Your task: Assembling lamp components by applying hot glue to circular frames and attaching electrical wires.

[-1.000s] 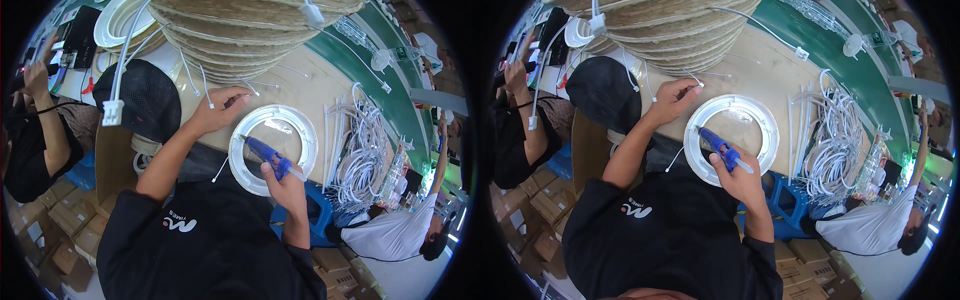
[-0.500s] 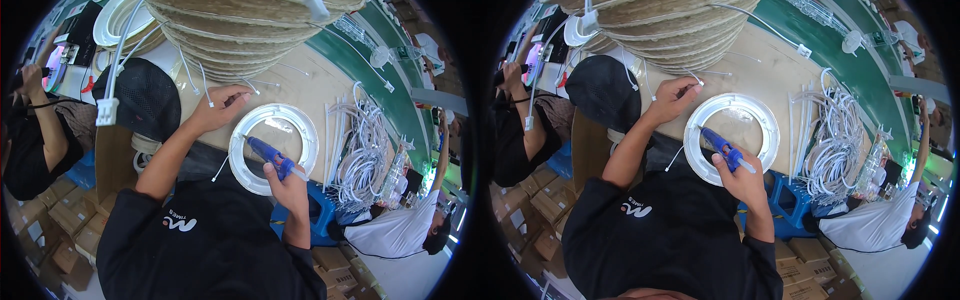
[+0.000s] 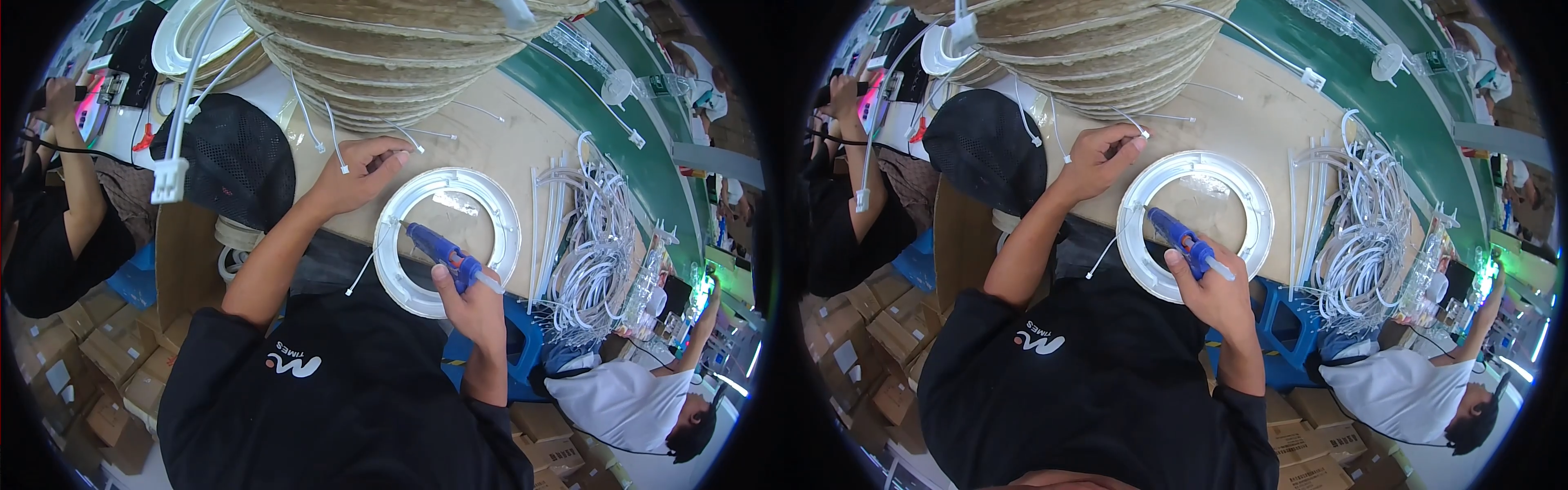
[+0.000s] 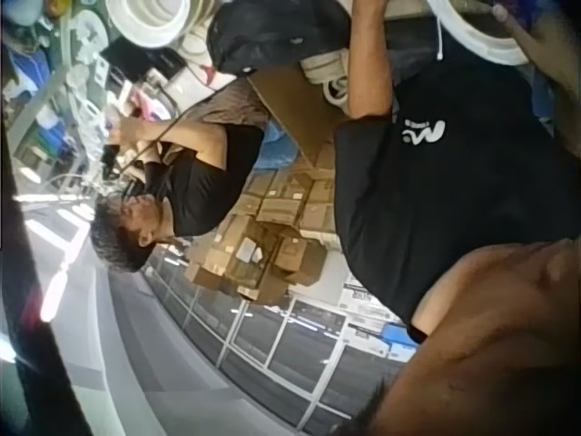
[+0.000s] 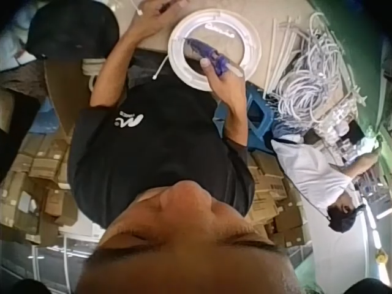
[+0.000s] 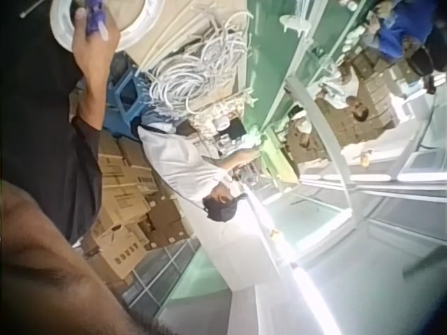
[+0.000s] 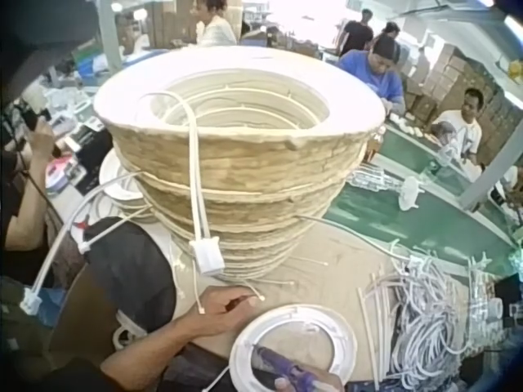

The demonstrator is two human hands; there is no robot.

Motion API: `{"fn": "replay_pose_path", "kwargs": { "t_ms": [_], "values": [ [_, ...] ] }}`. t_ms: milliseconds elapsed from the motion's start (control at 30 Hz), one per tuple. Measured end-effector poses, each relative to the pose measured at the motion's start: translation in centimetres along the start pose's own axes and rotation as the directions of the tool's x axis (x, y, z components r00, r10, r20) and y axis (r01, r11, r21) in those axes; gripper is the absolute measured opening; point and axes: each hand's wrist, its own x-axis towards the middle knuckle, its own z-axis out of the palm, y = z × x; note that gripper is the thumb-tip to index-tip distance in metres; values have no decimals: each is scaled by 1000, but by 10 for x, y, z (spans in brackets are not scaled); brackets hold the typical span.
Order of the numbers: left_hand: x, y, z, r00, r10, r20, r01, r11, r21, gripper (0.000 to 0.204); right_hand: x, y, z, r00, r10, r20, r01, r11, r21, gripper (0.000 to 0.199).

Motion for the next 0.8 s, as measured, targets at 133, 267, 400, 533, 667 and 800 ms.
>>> {"fn": "replay_pose_path", "kwargs": {
  "t_ms": [133, 267, 400, 533, 667, 800],
  "values": [
    [5, 6, -1, 999, -32, 13, 32, 999, -5, 22, 2, 7, 2, 999, -38, 22, 37, 997, 61, 40],
    [11, 13, 2, 999, 48, 10, -49, 997, 53, 24, -5, 14, -14, 998, -42, 44, 36, 990, 136, 48],
    [22, 30, -6, 970, -15, 242, -61, 951, 304, 29, -16, 34, -14, 977, -58, -203, 123, 938, 324, 42],
    [24, 34, 9, 950, 46, 309, -154, 930, 333, 29, -28, 42, -19, 951, 48, -306, 52, 949, 312, 38],
    [4, 48, 7, 966, -41, 257, -105, 842, 529, 25, -38, 52, -22, 908, 43, -418, 114, 932, 344, 39],
    [-49, 61, 7, 958, -120, 260, -18, 882, 472, 17, -42, 72, -30, 847, 77, -526, 152, 913, 378, 40]
  ]
}}
